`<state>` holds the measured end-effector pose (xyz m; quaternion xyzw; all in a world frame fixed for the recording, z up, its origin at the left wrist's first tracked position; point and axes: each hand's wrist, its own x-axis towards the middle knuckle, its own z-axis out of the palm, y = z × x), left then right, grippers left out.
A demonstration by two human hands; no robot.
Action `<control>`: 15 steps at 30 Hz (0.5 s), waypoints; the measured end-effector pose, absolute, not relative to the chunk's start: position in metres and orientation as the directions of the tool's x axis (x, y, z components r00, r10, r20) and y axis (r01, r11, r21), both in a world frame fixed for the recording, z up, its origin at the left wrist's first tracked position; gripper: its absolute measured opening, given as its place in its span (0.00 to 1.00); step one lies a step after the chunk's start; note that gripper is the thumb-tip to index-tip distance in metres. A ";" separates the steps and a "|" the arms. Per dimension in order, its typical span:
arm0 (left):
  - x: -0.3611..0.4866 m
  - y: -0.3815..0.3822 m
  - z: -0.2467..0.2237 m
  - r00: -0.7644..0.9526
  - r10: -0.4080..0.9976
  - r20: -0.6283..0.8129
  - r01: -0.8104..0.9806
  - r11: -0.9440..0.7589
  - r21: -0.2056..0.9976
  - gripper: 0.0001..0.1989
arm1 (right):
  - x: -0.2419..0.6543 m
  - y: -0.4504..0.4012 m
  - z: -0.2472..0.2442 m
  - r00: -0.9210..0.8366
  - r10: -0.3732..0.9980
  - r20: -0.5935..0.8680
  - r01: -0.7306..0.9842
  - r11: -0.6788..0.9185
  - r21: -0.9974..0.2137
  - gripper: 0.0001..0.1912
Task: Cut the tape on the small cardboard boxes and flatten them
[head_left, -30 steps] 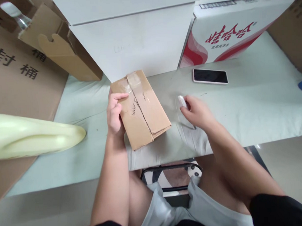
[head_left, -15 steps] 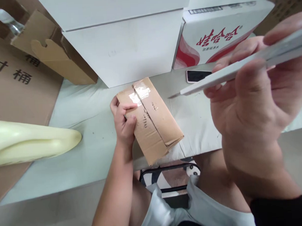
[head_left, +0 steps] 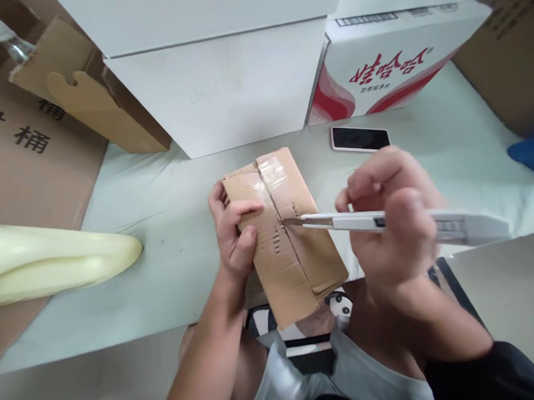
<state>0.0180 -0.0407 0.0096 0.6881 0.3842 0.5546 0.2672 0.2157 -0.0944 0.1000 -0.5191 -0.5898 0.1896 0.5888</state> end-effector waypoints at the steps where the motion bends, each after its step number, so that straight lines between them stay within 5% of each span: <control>1: 0.018 -0.041 0.009 0.100 0.828 0.552 0.233 -0.559 0.796 0.21 | 0.215 -0.098 0.103 0.267 0.819 0.507 0.411 0.379 -0.829 0.29; 4: 0.018 -0.038 0.005 0.118 0.845 0.522 0.210 -0.535 0.818 0.25 | 0.211 -0.105 0.109 0.280 0.790 0.546 0.496 0.367 -0.787 0.34; 9: 0.020 -0.030 -0.004 0.095 0.884 0.457 0.176 -0.467 0.867 0.28 | 0.203 -0.095 0.102 0.069 0.832 0.550 0.506 0.446 -0.739 0.11; 15: 0.018 -0.026 -0.015 0.113 0.867 0.485 0.140 -0.498 0.856 0.25 | 0.199 -0.077 0.086 0.047 0.909 0.414 0.433 0.355 -0.828 0.11</control>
